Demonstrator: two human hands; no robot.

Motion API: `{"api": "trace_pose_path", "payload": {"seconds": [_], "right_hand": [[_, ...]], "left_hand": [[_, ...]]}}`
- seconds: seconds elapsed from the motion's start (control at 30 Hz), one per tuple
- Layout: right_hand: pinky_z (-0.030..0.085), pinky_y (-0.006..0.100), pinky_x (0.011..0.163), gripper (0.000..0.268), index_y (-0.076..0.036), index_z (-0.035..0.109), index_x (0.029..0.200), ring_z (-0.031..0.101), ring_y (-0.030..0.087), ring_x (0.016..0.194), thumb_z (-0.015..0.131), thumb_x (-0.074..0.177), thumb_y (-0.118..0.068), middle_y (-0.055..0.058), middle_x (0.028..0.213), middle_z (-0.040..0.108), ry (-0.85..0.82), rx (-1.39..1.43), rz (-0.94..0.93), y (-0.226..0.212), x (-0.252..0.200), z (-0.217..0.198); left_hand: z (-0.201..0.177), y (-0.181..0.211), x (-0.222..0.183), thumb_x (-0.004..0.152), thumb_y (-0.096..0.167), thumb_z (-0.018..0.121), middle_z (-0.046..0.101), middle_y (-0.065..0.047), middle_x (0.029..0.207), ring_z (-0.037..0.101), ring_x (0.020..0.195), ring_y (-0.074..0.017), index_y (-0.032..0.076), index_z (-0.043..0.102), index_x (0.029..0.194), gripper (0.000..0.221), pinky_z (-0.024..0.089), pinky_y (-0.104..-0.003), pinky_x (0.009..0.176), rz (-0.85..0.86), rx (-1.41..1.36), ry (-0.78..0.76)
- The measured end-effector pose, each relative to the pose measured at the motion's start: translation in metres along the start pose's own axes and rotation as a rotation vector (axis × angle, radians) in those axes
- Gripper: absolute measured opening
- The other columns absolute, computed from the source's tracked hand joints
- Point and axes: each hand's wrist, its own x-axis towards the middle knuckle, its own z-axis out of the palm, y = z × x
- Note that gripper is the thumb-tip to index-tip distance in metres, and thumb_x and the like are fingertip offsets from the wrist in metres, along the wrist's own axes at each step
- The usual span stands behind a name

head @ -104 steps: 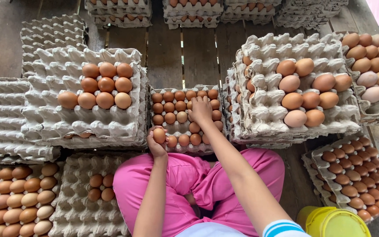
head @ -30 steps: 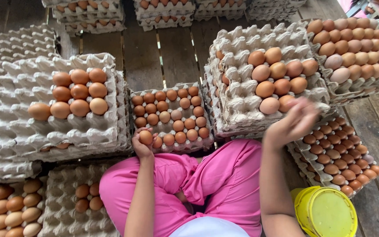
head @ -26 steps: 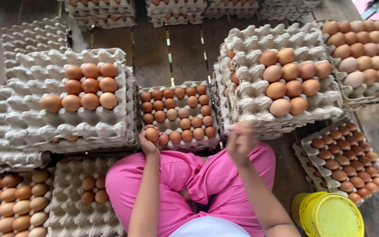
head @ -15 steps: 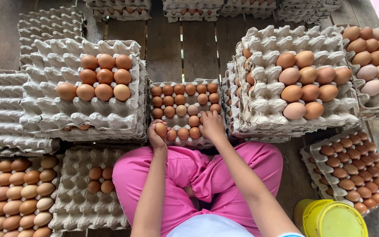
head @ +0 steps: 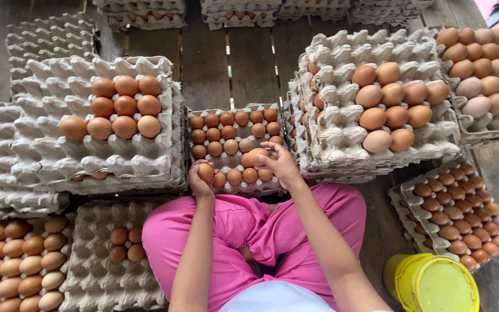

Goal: Sorting and packing eggs into cardboard trays while sitting on the floor.

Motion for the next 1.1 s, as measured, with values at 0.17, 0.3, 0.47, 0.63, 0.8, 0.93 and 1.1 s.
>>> {"api": "trace_pose_path", "payload": {"seconds": [0.17,0.3,0.47,0.63,0.8,0.93,1.1], "right_hand": [[0.055,0.033,0.080,0.049,0.002,0.049,0.119,0.061,0.022,0.097,0.065,0.073,0.007,0.014,0.112,0.058,-0.227,0.419,-0.020,-0.078,-0.055,0.021],[0.051,0.030,0.088,0.054,0.004,0.051,0.113,0.057,0.022,0.107,0.068,0.063,0.015,0.014,0.120,0.055,-0.340,0.444,-0.217,-0.102,-0.066,0.013],[0.052,0.029,0.085,0.058,0.003,0.052,0.113,0.060,0.018,0.100,0.074,0.060,0.010,0.010,0.107,0.060,-0.217,0.303,-0.381,-0.147,-0.067,-0.023],[0.052,0.023,0.081,0.056,-0.007,0.056,0.110,0.058,0.009,0.093,0.080,0.060,0.001,0.000,0.097,0.058,0.135,-0.066,-0.600,-0.210,-0.041,-0.088],[0.050,0.027,0.057,0.035,-0.004,0.057,0.097,0.056,0.015,0.063,0.069,0.063,-0.002,0.005,0.079,0.062,0.704,-0.941,-0.819,-0.257,-0.008,-0.150],[0.051,0.034,0.060,0.031,-0.004,0.061,0.093,0.061,0.023,0.063,0.068,0.063,-0.005,0.009,0.078,0.065,0.776,-1.102,-0.600,-0.248,0.030,-0.194],[0.049,0.041,0.066,0.033,-0.006,0.059,0.097,0.058,0.029,0.074,0.068,0.066,-0.003,0.010,0.084,0.062,0.711,-1.282,-0.305,-0.244,0.043,-0.198]], "left_hand": [[-0.004,-0.003,0.001,0.077,0.039,0.044,0.064,-0.008,0.074,0.064,0.051,-0.0189,0.015,0.057,0.089,0.030,0.053,-0.023,0.043,-0.025,0.001,-0.015],[-0.007,-0.006,0.005,0.076,0.043,0.043,0.064,-0.005,0.074,0.063,0.052,-0.0170,0.019,0.057,0.088,0.031,0.052,-0.021,0.043,-0.031,0.028,-0.001],[-0.009,-0.005,0.009,0.076,0.046,0.042,0.063,-0.002,0.076,0.062,0.054,-0.0148,0.022,0.057,0.089,0.031,0.050,-0.018,0.044,-0.055,0.077,-0.013],[-0.005,-0.002,0.009,0.078,0.047,0.040,0.062,-0.002,0.081,0.061,0.056,-0.0160,0.025,0.056,0.090,0.030,0.048,-0.019,0.045,-0.054,0.104,-0.009],[0.010,0.027,-0.024,0.083,0.028,0.032,0.056,-0.003,0.086,0.052,0.064,-0.0136,0.010,0.055,0.086,0.029,0.041,-0.020,0.050,-0.061,-0.064,-0.104],[0.017,0.033,-0.030,0.083,0.028,0.031,0.055,-0.003,0.085,0.052,0.064,-0.0129,0.011,0.054,0.087,0.029,0.040,-0.020,0.051,-0.055,-0.045,-0.094],[0.014,0.029,-0.026,0.083,0.028,0.032,0.056,-0.004,0.086,0.051,0.065,-0.0141,0.010,0.055,0.087,0.029,0.041,-0.021,0.051,-0.045,-0.053,-0.089]]}}
